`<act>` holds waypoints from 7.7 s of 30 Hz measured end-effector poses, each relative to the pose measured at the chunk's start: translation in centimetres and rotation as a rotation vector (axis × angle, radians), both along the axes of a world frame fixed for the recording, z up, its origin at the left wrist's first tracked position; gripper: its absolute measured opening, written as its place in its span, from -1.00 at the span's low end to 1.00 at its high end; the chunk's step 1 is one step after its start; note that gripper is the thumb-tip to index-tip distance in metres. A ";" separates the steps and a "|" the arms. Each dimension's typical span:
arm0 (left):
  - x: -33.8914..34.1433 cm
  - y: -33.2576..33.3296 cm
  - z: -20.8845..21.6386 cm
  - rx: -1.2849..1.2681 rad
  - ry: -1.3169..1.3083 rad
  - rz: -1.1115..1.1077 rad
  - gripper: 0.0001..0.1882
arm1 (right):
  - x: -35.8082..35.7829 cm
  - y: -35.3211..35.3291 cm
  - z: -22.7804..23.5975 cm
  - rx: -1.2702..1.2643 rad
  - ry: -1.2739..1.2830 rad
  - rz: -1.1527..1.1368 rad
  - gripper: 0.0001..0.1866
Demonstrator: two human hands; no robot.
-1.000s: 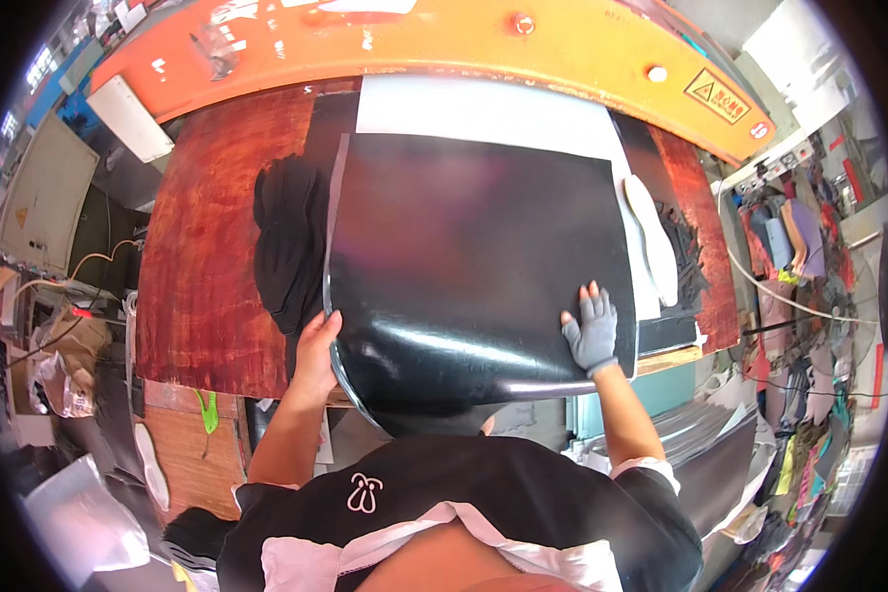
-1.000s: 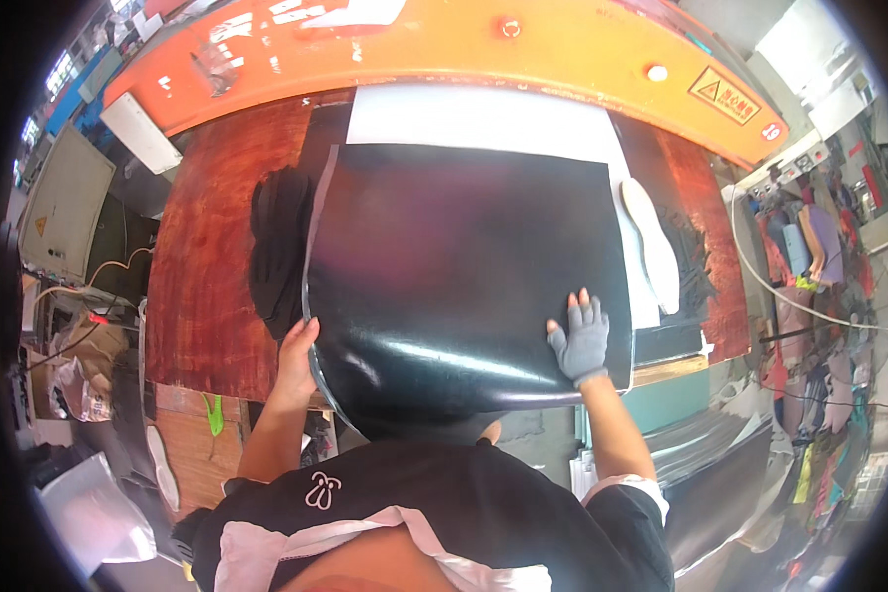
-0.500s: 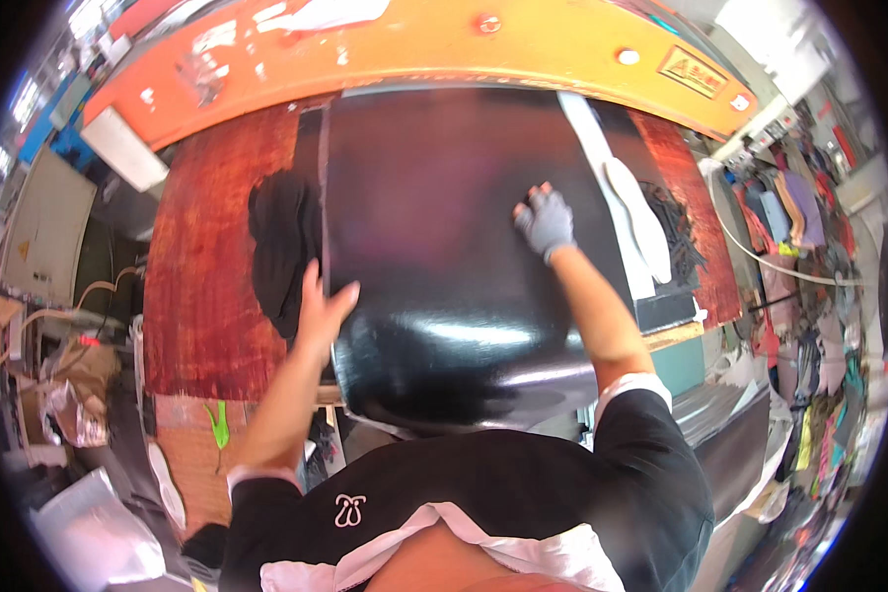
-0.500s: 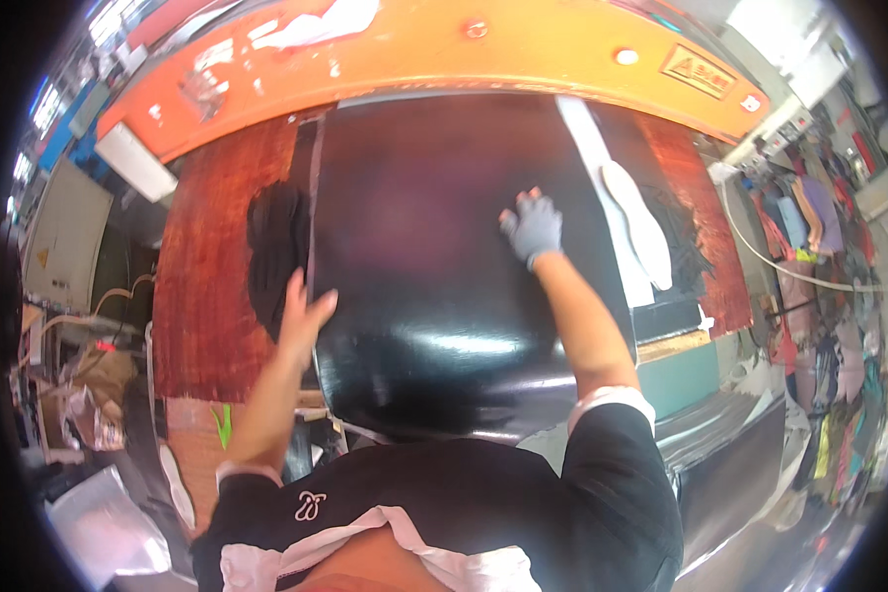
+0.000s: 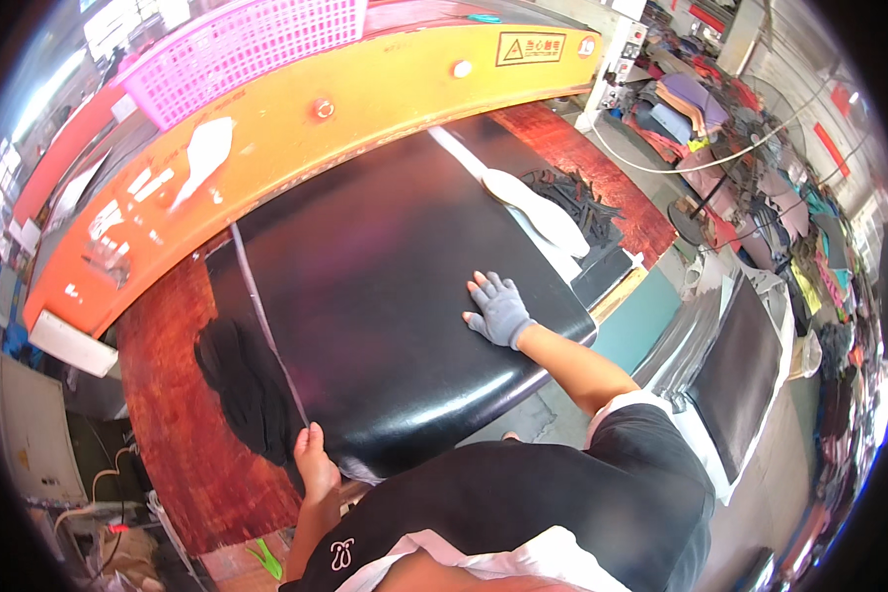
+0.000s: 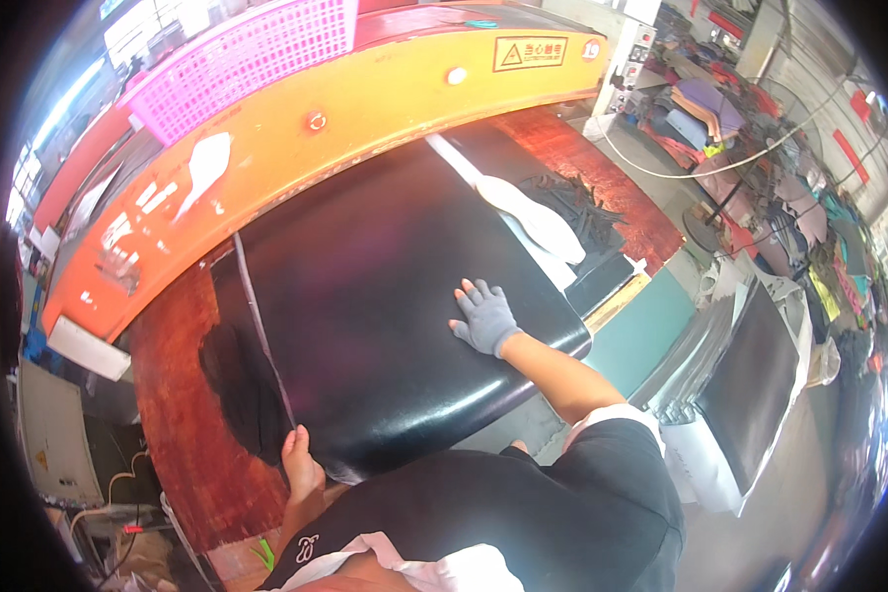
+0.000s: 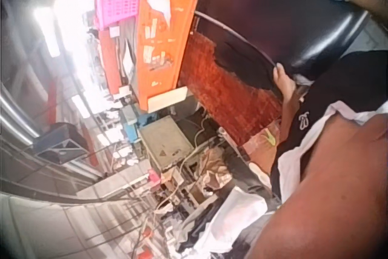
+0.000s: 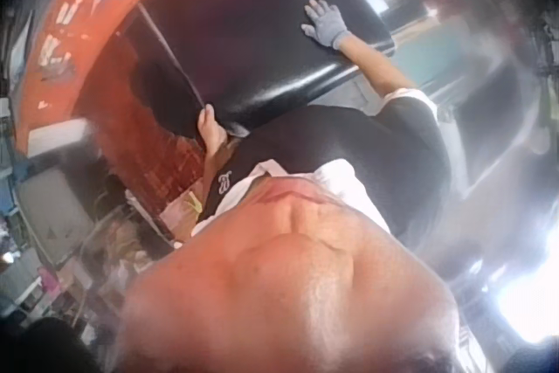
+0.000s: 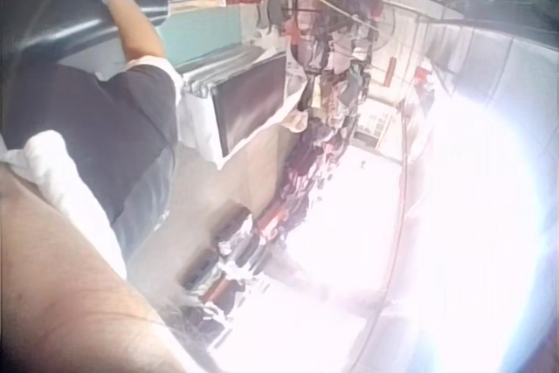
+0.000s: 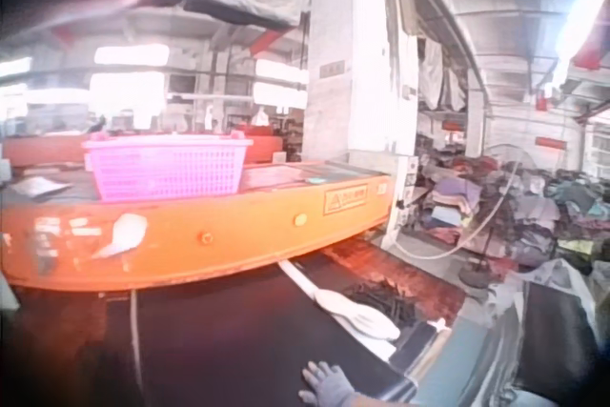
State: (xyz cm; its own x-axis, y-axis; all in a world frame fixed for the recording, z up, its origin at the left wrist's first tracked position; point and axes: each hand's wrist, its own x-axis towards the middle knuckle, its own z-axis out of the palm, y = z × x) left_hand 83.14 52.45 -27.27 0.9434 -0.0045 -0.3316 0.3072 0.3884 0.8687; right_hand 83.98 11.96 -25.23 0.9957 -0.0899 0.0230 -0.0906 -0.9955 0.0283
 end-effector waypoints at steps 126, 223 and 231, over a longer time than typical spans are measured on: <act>-47.0 50.4 17.0 1.298 -0.456 1.513 -0.70 | -33.4 68.8 9.1 0.789 -0.403 1.950 -0.75; -43.4 40.7 5.0 0.382 -0.265 0.636 -0.68 | -24.7 61.7 2.7 1.196 0.314 0.958 -0.72; -41.1 37.3 4.4 0.333 -0.317 0.372 -0.72 | -30.1 64.1 2.6 0.828 0.031 1.427 -0.77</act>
State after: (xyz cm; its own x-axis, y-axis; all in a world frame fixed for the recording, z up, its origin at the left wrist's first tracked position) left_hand 42.07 89.77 -22.87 0.9149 0.4017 0.0398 -0.0917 0.1108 0.9896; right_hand 53.86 76.04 -22.62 0.2792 0.8645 0.4179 0.8442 -0.0136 -0.5359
